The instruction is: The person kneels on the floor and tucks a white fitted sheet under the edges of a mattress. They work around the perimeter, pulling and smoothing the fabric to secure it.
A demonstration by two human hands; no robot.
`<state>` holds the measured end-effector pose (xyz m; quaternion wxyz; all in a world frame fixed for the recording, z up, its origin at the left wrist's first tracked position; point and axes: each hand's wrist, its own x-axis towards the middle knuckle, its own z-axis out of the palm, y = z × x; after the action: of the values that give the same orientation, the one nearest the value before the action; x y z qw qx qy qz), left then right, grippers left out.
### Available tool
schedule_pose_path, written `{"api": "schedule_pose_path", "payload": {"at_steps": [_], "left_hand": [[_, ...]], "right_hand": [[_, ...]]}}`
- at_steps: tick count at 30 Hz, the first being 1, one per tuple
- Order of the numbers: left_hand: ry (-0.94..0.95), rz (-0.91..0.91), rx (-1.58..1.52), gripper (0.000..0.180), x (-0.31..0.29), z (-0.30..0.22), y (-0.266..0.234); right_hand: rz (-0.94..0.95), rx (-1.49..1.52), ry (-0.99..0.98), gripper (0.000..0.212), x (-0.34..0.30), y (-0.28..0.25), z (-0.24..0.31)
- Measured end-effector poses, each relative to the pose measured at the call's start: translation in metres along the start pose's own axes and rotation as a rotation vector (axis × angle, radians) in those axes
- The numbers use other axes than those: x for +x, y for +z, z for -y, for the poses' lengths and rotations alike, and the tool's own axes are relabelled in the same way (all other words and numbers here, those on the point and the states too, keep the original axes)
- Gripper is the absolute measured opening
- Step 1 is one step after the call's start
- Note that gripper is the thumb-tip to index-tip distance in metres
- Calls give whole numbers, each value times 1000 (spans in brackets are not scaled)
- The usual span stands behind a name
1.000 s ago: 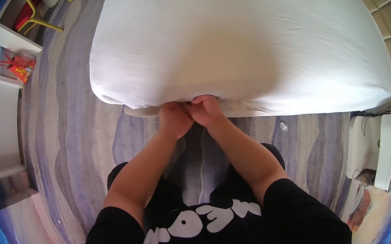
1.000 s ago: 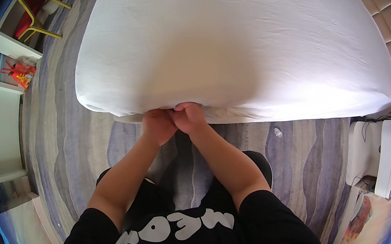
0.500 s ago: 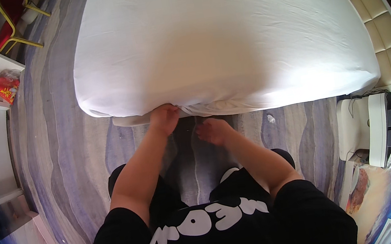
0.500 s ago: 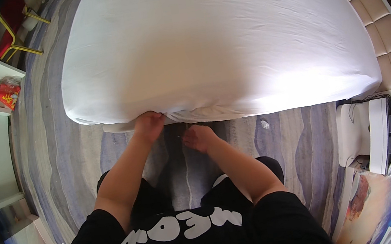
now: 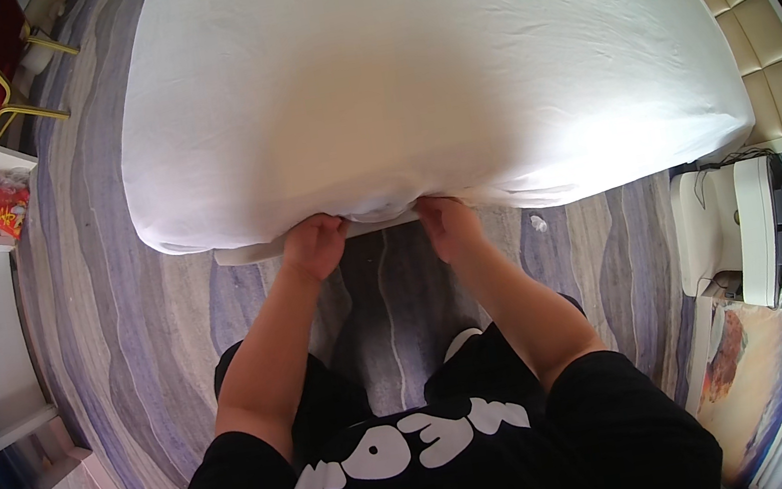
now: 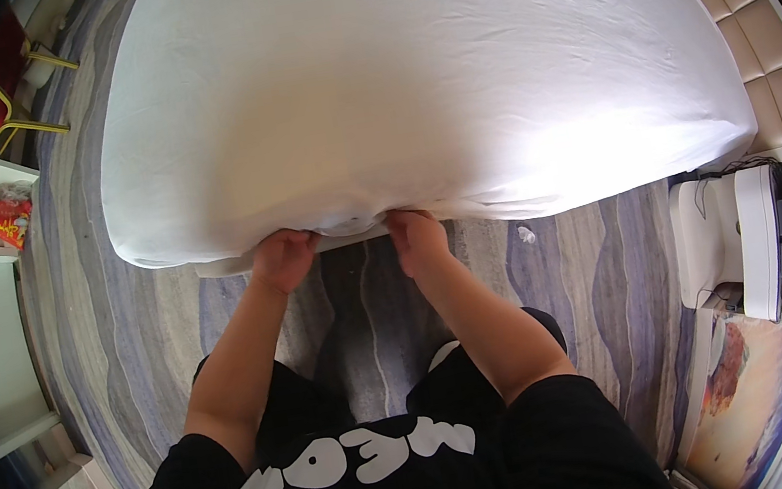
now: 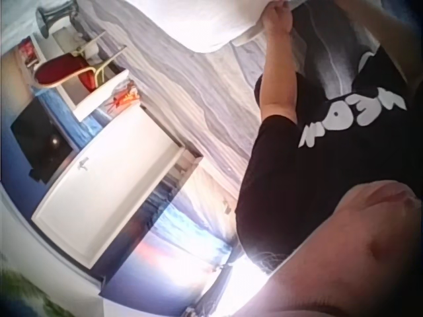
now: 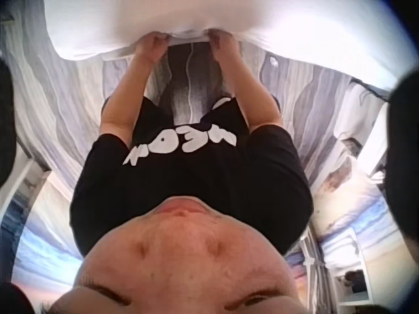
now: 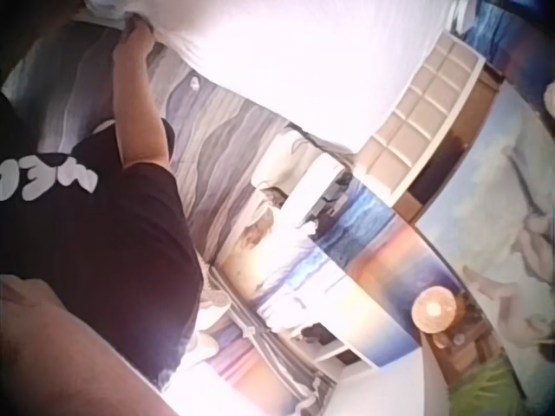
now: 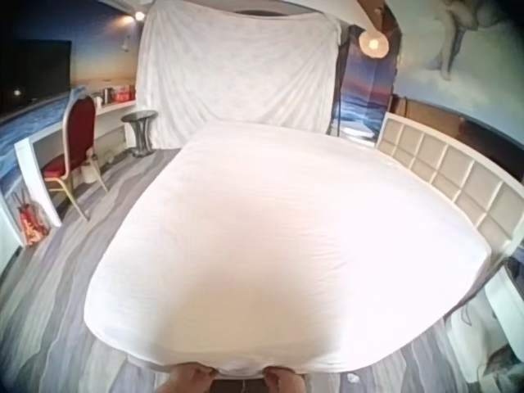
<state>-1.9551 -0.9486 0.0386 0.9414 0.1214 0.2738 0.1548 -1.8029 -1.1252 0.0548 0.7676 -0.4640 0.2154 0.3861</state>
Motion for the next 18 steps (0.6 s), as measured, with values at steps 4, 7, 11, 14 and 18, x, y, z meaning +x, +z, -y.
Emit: {"api": "schedule_pose_path", "payload": {"at_steps": [4,7,11,14,18], "left_hand": [[-8,-69,49,47,-7,-2,2],[-15,-90,67,46,-6,-1,9],[-43,-149,68,39,-10,0,12],[-110,-163,79,33,-6,-2,9],[-182,-202,146,37,-8,-9,8]], "right_hand": [[360,426,133,34,4,9,5],[551,502,133,45,36,4,7],[486,508,127,54,39,8,2],[487,511,133,58,46,7,8],[513,352,263,54,29,15,27]]}}
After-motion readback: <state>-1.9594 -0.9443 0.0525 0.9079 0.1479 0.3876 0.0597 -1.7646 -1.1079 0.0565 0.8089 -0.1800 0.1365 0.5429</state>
